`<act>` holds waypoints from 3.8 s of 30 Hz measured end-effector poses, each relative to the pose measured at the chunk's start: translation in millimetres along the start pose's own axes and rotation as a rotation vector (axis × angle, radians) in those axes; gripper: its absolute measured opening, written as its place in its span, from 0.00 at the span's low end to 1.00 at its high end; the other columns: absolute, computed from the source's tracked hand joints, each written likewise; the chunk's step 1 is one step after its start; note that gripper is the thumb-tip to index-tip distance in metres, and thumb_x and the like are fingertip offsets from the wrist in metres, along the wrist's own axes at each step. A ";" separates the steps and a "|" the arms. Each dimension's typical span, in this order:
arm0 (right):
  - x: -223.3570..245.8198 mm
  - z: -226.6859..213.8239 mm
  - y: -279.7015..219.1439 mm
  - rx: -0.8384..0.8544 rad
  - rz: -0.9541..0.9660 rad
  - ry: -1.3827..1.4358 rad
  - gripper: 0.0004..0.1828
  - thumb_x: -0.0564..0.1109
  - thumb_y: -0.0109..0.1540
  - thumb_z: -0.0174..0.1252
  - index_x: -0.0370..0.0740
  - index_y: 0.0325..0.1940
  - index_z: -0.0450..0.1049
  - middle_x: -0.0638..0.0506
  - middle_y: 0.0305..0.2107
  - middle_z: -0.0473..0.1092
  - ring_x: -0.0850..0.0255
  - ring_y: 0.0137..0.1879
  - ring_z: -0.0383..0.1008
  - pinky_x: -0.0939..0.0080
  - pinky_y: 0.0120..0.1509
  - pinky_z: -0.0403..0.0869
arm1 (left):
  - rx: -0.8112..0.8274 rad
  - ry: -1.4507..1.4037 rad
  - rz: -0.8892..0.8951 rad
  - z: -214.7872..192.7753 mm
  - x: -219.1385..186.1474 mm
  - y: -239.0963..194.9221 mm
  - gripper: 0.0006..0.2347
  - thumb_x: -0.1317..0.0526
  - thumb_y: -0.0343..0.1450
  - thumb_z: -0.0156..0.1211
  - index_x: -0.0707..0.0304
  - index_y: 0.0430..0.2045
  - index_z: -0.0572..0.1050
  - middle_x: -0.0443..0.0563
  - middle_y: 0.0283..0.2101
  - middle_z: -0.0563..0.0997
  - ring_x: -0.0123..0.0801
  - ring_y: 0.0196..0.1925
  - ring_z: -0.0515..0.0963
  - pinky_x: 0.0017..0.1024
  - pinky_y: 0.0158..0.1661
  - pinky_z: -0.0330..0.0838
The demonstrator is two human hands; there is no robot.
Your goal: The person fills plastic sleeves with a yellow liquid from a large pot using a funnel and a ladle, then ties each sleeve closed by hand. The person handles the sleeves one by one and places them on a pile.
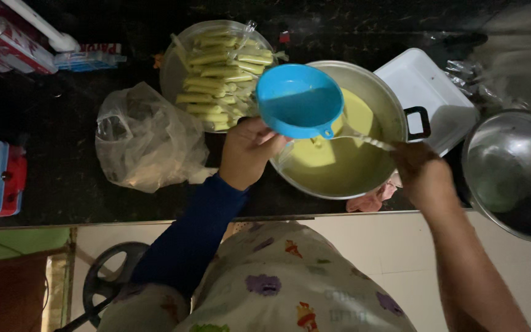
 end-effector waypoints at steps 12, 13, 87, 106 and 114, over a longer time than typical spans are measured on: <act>51.9 -126.2 4.0 -0.064 -0.011 -0.321 0.08 0.45 0.76 0.58 0.39 0.53 0.79 0.40 0.43 0.77 0.47 0.43 0.78 0.54 0.45 0.75 | -0.065 0.109 -0.115 -7.8 28.8 22.8 0.05 0.72 0.74 0.61 0.73 0.41 0.79 0.52 0.41 0.85 0.29 0.46 0.85 0.26 0.50 0.80; 55.3 -136.0 4.6 -0.078 -0.005 -0.329 0.09 0.44 0.76 0.57 0.38 0.54 0.79 0.40 0.43 0.77 0.47 0.44 0.78 0.53 0.45 0.75 | -0.066 0.126 -0.106 -8.3 31.5 23.8 0.05 0.71 0.73 0.62 0.72 0.41 0.79 0.52 0.42 0.86 0.28 0.46 0.86 0.26 0.50 0.81; -76.6 -31.4 -73.9 0.196 0.411 -0.610 0.09 0.48 0.65 0.60 0.45 0.38 0.83 0.39 0.34 0.77 0.39 0.38 0.78 0.42 0.42 0.76 | -0.013 0.047 0.101 59.7 36.9 18.8 0.10 0.76 0.73 0.63 0.73 0.47 0.77 0.52 0.51 0.82 0.30 0.57 0.81 0.29 0.59 0.75; 241.4 -156.9 20.9 -0.314 -0.752 -0.513 0.10 0.44 0.54 0.76 0.44 0.37 0.84 0.58 0.32 0.74 0.60 0.38 0.68 0.60 0.42 0.63 | -0.039 -0.063 0.051 65.0 31.9 12.7 0.07 0.76 0.76 0.61 0.75 0.46 0.77 0.54 0.47 0.84 0.30 0.52 0.83 0.28 0.56 0.78; 198.1 -139.8 28.7 -0.446 -0.811 -0.569 0.19 0.41 0.52 0.77 0.42 0.25 0.69 0.48 0.27 0.66 0.55 0.35 0.65 0.55 0.40 0.62 | 0.044 -0.097 -0.036 74.1 30.5 10.5 0.11 0.75 0.77 0.59 0.77 0.55 0.73 0.59 0.50 0.83 0.36 0.52 0.84 0.32 0.56 0.80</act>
Point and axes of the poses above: each hand's wrist, its own y-axis towards the middle knuckle, its own z-axis out of the palm, x = y × z, the point moved 6 cm from there along y, towards the middle knuckle
